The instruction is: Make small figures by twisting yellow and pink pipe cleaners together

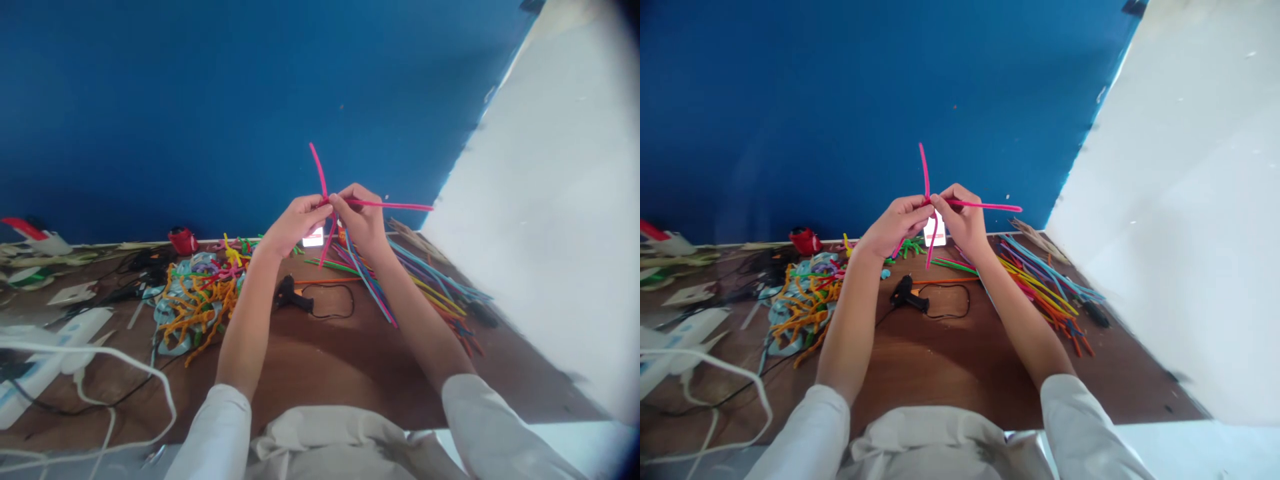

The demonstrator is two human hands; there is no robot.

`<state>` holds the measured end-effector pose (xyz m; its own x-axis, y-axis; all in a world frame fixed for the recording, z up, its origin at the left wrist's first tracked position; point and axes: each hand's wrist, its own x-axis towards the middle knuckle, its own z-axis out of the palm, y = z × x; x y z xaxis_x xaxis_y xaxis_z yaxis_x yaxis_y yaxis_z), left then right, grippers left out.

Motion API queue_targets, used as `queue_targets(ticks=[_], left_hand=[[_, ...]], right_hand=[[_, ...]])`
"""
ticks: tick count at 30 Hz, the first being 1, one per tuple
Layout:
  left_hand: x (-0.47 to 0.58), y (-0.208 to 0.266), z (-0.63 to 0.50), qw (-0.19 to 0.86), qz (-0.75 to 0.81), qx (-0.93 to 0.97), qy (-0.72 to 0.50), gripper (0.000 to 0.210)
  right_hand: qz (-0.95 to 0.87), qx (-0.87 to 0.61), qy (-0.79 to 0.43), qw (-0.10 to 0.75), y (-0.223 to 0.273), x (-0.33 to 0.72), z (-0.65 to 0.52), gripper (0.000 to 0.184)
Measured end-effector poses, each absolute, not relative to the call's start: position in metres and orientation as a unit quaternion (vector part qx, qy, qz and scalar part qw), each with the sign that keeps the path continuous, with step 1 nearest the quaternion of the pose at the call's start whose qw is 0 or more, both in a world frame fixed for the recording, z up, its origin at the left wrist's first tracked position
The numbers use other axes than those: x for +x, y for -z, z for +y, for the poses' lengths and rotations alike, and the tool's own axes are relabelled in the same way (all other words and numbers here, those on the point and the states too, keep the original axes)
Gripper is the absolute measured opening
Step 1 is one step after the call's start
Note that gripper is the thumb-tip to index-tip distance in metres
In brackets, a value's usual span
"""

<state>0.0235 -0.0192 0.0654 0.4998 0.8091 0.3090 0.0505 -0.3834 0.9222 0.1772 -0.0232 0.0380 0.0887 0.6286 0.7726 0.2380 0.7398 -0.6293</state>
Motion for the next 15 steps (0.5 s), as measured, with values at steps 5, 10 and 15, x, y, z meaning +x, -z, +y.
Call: queue_targets(ticks=[5,10,15], left_hand=[[0.027,-0.063,-0.018,0.454,0.313,0.736,-0.393,0.013],[0.038,-0.057,-0.018,0.48,0.286,0.741,-0.373,0.01],[0.049,-0.053,-0.021,0.494,0.303,0.705,-0.41,0.025]], right_hand=[[-0.651,-0.334,-0.163,0.662,-0.038,0.182,-0.021,0.032],[-0.634,-0.348,-0.165,0.671,-0.04,0.189,-0.017,0.03],[-0.618,-0.345,-0.187,0.681,-0.039,0.189,-0.014,0.028]])
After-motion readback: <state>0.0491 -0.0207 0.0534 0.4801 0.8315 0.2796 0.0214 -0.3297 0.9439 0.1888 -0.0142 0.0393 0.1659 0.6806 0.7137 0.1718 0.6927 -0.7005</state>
